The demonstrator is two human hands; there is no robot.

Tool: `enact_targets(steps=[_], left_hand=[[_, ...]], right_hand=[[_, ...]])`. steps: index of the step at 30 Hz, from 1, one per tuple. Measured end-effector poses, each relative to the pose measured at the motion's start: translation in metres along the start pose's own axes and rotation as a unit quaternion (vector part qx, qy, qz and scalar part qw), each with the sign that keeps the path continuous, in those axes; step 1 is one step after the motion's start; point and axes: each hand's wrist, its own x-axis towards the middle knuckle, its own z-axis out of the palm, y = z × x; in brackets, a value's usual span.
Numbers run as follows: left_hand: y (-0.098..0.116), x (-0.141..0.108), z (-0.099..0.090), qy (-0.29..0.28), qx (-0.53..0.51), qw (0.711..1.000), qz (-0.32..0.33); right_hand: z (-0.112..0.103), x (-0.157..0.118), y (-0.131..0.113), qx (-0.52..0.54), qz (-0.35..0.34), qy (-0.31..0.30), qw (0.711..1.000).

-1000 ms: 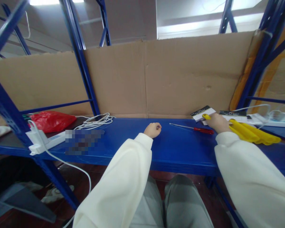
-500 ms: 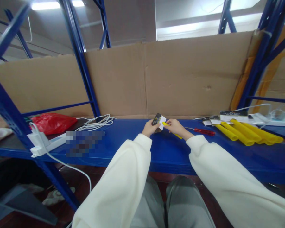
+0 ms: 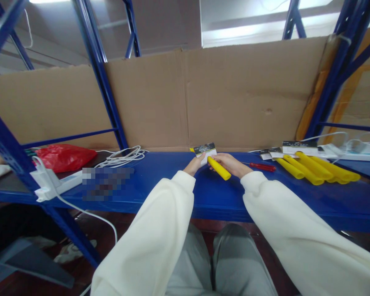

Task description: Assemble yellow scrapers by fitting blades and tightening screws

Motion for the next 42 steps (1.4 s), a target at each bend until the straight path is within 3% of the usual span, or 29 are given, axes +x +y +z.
enact_targets(steps=[4,7,11,15,19,22,24,28,31,33,36,42], left_hand=[[0.015,-0.009,0.005,0.079,-0.082,0.993,-0.018],[0.025,-0.014,0.002,0.123,-0.159,0.979,-0.008],[0.031,-0.014,-0.008,0.237,-0.172,0.956,-0.004],[0.028,-0.013,-0.012,0.32,-0.115,0.94,0.017],[0.025,-0.014,-0.009,0.298,-0.059,0.952,0.023],[0.025,-0.016,-0.007,0.277,-0.042,0.96,0.006],[0.025,-0.016,-0.006,0.267,-0.029,0.963,-0.007],[0.023,-0.015,-0.005,0.251,0.008,0.967,-0.034],[0.022,-0.016,-0.004,0.234,0.03,0.97,-0.054],[0.023,-0.018,-0.003,0.225,0.045,0.971,-0.068],[0.025,-0.022,-0.002,0.204,0.073,0.973,-0.078],[0.021,-0.022,-0.004,0.167,0.123,0.975,-0.084]], right_hand=[[-0.008,0.001,-0.002,0.026,-0.01,0.023,0.999],[-0.011,0.0,-0.004,0.036,-0.048,-0.012,0.998],[-0.013,-0.001,-0.01,0.066,-0.069,-0.058,0.994],[-0.023,0.002,-0.019,0.121,-0.063,0.041,0.99],[-0.041,0.006,-0.025,0.165,-0.08,0.166,0.969],[-0.058,0.013,-0.023,0.145,-0.08,0.266,0.95],[-0.069,0.018,-0.02,0.113,-0.056,0.298,0.946],[-0.089,0.027,-0.008,0.013,0.023,0.259,0.966],[-0.101,0.032,0.001,-0.118,0.013,0.266,0.957],[-0.109,0.035,0.006,-0.234,-0.029,0.284,0.93],[-0.117,0.039,0.009,-0.417,-0.055,0.277,0.864],[-0.109,0.038,0.015,-0.611,0.068,0.167,0.771]])
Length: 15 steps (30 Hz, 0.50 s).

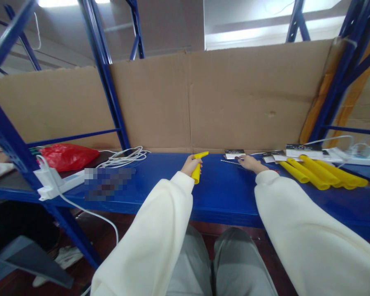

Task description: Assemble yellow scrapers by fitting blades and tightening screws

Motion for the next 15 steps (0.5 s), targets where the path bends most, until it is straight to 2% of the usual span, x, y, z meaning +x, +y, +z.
enact_targets(steps=[3,8,10,13,15], left_hand=[[-0.001,0.001,0.002,-0.003,0.017,1.0,0.004],[-0.001,-0.002,0.005,-0.006,0.054,0.998,0.011],[-0.002,-0.002,0.005,-0.032,0.049,0.998,0.019],[-0.003,-0.003,0.005,-0.08,0.042,0.995,0.029],[-0.003,-0.003,0.006,-0.092,0.05,0.994,0.036]], right_hand=[[0.003,0.0,-0.013,-0.052,-0.015,-0.021,0.998],[0.005,0.006,-0.032,-0.063,-0.021,-0.07,0.995],[0.004,0.007,-0.038,-0.057,-0.036,-0.06,0.996],[0.001,0.006,-0.041,-0.036,-0.078,-0.013,0.996],[-0.001,0.006,-0.04,-0.032,-0.083,0.0,0.996]])
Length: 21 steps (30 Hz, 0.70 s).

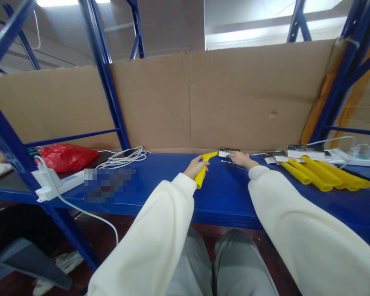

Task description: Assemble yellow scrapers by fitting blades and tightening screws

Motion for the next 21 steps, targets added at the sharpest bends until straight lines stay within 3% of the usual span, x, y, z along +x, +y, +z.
enact_targets(steps=[5,9,12,17,21], left_hand=[[0.002,-0.001,0.002,0.026,0.018,0.999,0.007],[0.0,0.001,0.002,0.043,-0.011,0.999,0.01],[-0.001,0.001,0.002,0.042,-0.012,0.999,0.017],[0.0,0.0,0.004,0.047,-0.001,0.999,0.017],[-0.001,0.0,0.005,0.039,-0.041,0.998,0.014]], right_hand=[[0.003,0.001,0.011,-0.046,0.022,-0.026,0.998],[0.009,0.006,0.018,-0.046,-0.006,-0.025,0.999],[0.011,0.009,0.017,-0.053,-0.01,-0.037,0.998],[0.009,0.006,0.013,-0.076,0.048,-0.052,0.995],[0.01,0.006,0.011,-0.08,0.014,-0.044,0.996]])
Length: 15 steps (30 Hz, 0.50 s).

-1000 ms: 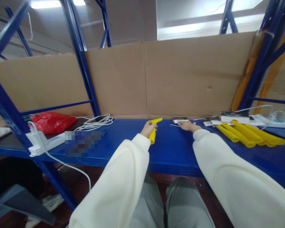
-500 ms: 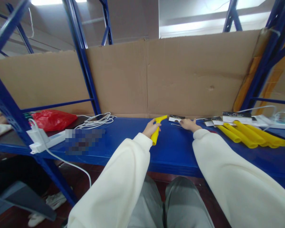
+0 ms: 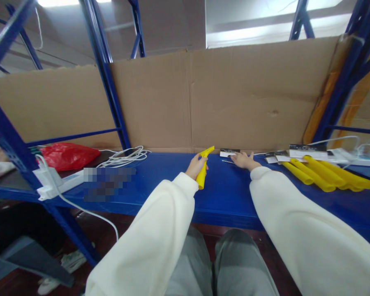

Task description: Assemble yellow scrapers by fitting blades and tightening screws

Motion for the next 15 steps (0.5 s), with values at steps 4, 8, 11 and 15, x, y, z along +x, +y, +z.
enact_targets(steps=[4,8,11,15], left_hand=[[-0.002,0.003,0.003,0.005,-0.017,1.0,0.005],[-0.005,0.006,0.006,0.059,-0.018,0.998,0.026],[-0.006,0.008,0.007,0.071,-0.007,0.997,0.028],[-0.007,0.009,0.006,0.042,-0.013,0.999,0.02]], right_hand=[[0.005,0.008,0.0,-0.006,0.001,-0.016,1.0],[0.01,0.015,0.003,0.01,0.025,-0.014,1.0],[0.01,0.017,0.004,0.016,0.045,-0.014,0.999],[0.009,0.015,0.005,0.009,0.071,-0.018,0.997]])
